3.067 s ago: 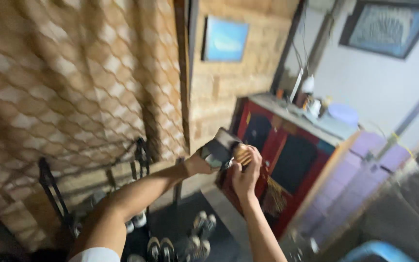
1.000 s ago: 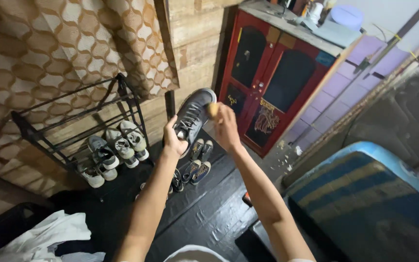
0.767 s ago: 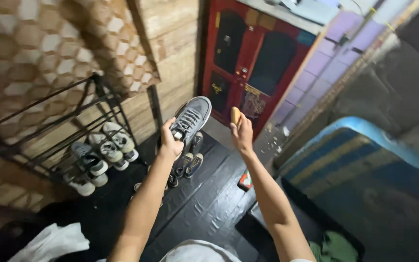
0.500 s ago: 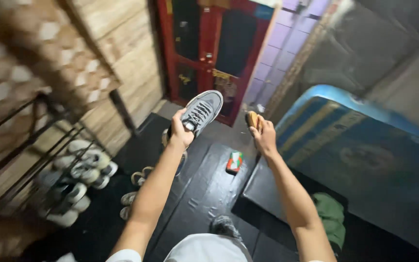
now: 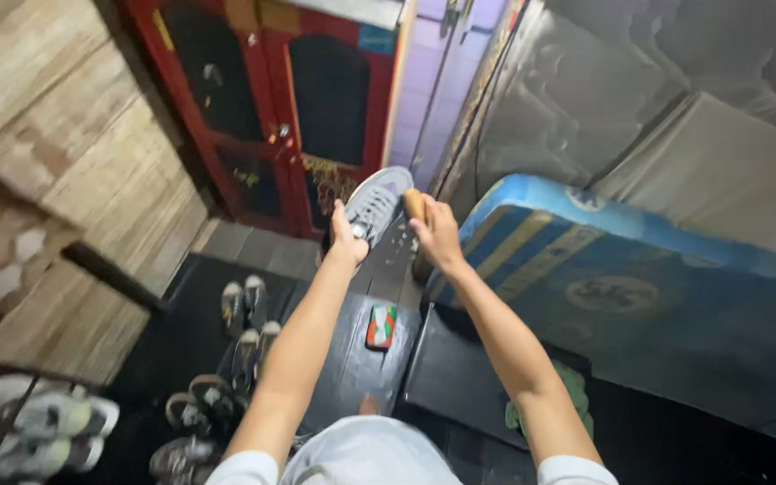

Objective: Cleaning a sneaker with a small brush

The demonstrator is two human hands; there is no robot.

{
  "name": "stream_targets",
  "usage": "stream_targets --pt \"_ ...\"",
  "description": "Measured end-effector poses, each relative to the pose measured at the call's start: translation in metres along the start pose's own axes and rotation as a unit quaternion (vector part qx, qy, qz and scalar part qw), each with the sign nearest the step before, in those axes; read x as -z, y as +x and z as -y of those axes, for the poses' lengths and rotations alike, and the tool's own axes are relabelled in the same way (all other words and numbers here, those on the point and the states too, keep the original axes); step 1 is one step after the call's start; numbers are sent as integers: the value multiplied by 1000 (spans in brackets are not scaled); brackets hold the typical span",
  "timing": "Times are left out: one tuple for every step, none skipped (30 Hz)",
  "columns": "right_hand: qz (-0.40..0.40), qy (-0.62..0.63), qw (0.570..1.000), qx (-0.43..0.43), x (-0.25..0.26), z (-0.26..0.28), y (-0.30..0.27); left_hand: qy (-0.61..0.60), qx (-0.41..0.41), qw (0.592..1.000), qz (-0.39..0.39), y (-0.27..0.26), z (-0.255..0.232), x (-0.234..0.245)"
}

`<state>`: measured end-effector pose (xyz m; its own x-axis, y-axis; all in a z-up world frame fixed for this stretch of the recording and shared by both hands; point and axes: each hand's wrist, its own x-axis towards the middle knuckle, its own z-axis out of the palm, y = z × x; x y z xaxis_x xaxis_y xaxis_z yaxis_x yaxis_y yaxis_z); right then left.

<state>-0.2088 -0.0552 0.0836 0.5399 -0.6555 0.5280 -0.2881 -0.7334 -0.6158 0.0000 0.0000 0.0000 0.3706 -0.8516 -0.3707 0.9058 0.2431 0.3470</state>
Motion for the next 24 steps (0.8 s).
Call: stream_targets --pt "-5 -3 1000 -1 2 4 14 2 3 1000 4 18 -2 -6" --pt "13 9 999 38 3 7 27 -10 3 1000 12 37 -4 -12" --pt "35 22 996 74 2 12 33 -24 5 1000 14 49 -3 -10" --pt "35 20 997 70 5 17 39 -24 9 1000 13 63 0 -10" --pt "77 34 991 103 6 23 46 -26 6 1000 -1 77 0 -9" --pt "119 48 982 136 7 30 53 -27 3 1000 -14 90 0 -8" --pt "118 48 983 134 5 21 63 -26 5 1000 -15 92 -2 -15" --pt "134 28 978 158 2 13 72 -25 18 999 -28 94 -5 -21" --pt "149 10 971 185 -3 5 84 -26 28 998 -41 98 -11 -27" --pt "149 10 971 185 -3 -12 98 -25 27 998 -41 115 -10 -19" --pt "115 -40 971 206 -5 -29 113 -20 33 999 -27 133 -11 -11" --pt "81 -90 966 226 -7 -46 130 -16 39 999 -13 151 -13 -3" --pt "84 -90 967 222 -20 -62 141 -16 42 999 -16 154 -17 1" --pt "18 -127 985 113 -32 -79 153 -3 41 999 1 157 -21 5" --pt "-50 -164 985 4 -42 -95 169 11 39 999 22 163 -27 4" --pt "-50 -166 985 2 -44 -66 174 11 41 999 22 171 -28 10" --pt "-23 -121 991 45 -45 -35 187 5 44 999 11 183 -36 9" --pt "5 -76 993 88 -46 -4 198 0 47 999 1 195 -43 9" --pt "-1 -77 993 89 -62 -11 202 4 47 999 5 181 -59 -11" --pt "62 -69 981 170 -77 -17 205 1 58 998 -24 165 -74 -30" --pt "128 -60 958 250 -93 -24 209 -4 68 996 -55 149 -88 -48" --pt "124 -62 958 252 -99 -36 212 -3 67 996 -51 153 -96 -50" --pt "108 -76 960 246 -107 -47 210 25 70 995 -62 153 -103 -47" --pt "92 -90 962 239 -115 -58 207 53 72 993 -74 152 -110 -43"
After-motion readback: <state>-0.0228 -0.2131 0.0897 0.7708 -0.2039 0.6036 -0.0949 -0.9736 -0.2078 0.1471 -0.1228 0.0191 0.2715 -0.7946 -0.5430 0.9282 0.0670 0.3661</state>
